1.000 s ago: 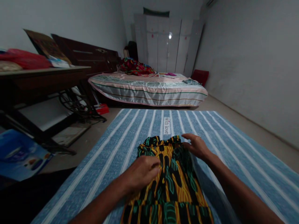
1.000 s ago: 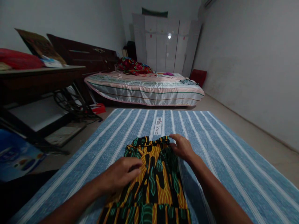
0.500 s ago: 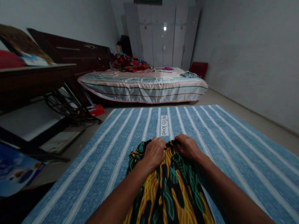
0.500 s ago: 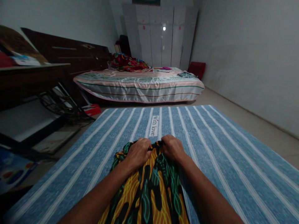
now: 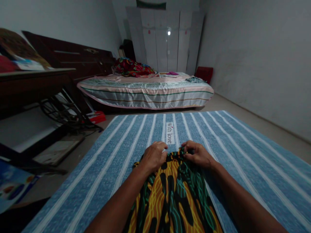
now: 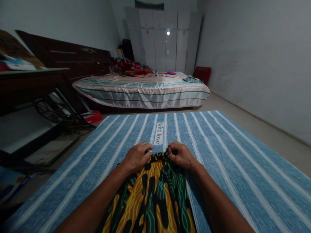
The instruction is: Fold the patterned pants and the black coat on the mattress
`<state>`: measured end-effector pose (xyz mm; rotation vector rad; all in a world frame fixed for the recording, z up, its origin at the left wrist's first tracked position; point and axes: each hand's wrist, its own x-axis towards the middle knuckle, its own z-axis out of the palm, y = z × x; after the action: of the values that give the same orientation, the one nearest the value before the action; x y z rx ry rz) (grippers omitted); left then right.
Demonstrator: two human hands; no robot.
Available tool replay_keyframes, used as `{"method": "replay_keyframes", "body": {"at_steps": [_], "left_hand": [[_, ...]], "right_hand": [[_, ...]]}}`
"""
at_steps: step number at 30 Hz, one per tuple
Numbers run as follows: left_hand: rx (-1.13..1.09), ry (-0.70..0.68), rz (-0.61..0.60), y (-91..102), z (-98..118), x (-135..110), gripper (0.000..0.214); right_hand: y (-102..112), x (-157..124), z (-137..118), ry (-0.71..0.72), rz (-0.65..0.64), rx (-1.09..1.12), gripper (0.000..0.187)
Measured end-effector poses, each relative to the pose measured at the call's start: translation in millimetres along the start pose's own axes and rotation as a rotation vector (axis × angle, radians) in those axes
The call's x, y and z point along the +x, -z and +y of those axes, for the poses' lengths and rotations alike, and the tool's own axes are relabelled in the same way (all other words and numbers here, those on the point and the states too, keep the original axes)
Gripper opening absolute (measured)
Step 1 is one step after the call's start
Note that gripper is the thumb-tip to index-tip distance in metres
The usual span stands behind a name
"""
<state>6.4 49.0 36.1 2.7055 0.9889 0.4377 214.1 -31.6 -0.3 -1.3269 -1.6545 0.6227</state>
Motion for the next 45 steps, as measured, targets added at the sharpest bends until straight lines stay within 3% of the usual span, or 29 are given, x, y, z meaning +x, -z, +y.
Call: {"method": "replay_keyframes", "body": {"at_steps": [4,12,20,25,33,45], "left_hand": [[0.030,-0.010,-0.125,3.4,1.8,4.6,0.020],[0.088,-0.028,-0.188,10.7,9.6,-1.5,0.019],[-0.079,0.041,-0.113,11.3,9.9,-0.4,0.015],[-0.120,0.084,-0.138,15.8,14.2,-1.4,0.015],[-0.078,0.038,-0.134,12.4,20.0,-0.6,0.019],[-0.039,0.025,-0.260,18.4,30.0,-3.5,0.008]], "right_hand": [[6.4,-0.1,-3.1,-0.040,-0.050,0.077,0.007],[10.2,1.7,-7.2,-0.144,-0.090,0.157,0.016],[4.2,3.2,-6.5,-0.195,0.014,0.151,0.018],[2.2,5.4,-4.0,-0.348,0.138,0.373,0.025],[-1.1,7.6,4.3,-0.395,0.269,0.494,0.025],[-3.7,9.3,3.4,-0.419,0.203,0.368,0.019]]}}
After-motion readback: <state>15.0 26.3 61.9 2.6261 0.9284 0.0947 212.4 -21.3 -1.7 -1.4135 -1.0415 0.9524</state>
